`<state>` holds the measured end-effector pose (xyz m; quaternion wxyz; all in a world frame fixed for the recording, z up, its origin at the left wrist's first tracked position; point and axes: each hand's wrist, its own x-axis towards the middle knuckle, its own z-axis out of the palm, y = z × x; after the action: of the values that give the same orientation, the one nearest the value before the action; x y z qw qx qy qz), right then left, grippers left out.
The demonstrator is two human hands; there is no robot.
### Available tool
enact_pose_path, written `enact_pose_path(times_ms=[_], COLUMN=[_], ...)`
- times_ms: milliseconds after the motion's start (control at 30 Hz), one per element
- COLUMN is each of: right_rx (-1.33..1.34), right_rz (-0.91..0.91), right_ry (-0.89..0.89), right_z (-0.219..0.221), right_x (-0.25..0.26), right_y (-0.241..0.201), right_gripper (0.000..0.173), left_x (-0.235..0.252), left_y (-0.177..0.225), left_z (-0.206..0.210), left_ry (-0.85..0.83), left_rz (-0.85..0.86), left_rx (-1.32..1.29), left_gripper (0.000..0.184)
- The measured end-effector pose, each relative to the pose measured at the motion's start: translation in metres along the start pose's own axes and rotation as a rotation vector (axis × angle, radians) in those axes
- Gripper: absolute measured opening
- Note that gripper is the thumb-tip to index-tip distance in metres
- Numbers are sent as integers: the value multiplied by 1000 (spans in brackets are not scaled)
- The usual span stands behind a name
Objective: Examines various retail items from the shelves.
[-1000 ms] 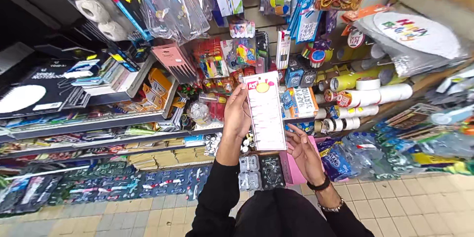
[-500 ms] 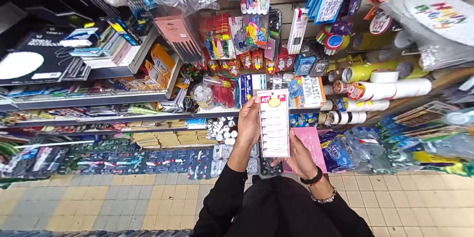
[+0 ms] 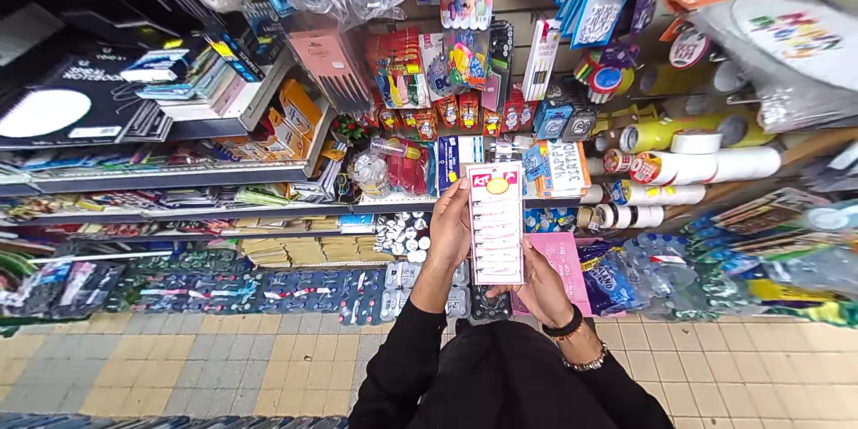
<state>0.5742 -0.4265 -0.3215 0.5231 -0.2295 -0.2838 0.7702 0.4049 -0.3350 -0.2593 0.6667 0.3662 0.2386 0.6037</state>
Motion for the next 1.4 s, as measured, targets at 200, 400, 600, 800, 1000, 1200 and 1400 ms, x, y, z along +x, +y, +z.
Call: enact_pose_path(times_ms=[200, 400, 600, 800, 1000, 1200, 1400], right_rx=[11, 21, 23, 15, 18, 18, 29], right_rz=[-5, -9, -10, -16, -18, -25, -22], right_ry=[-2, -10, -19, -29, -23, -25, -27], right_z=[1, 2, 2, 3, 4, 5, 5], right_x=[-1, -3, -5, -5, -7, -7, -6], right_y=[-1, -1, -2, -1, -1, -1, 0], right_gripper=[56, 56, 57, 57, 57, 57, 57], left_x=[-1, -3, -5, -6, -7, -7, -6], left_y=[3, 4, 4, 7, 6, 6, 7], left_z=[2, 3, 4, 5, 4, 4, 3], left_ry=[6, -13, -20, -36, -37, -42, -42], left_rz=[6, 8, 17, 15, 12, 20, 17], left_rx=[-7, -8, -14, 14, 5, 6, 3], left_gripper=[38, 39, 38, 40, 39, 39, 39])
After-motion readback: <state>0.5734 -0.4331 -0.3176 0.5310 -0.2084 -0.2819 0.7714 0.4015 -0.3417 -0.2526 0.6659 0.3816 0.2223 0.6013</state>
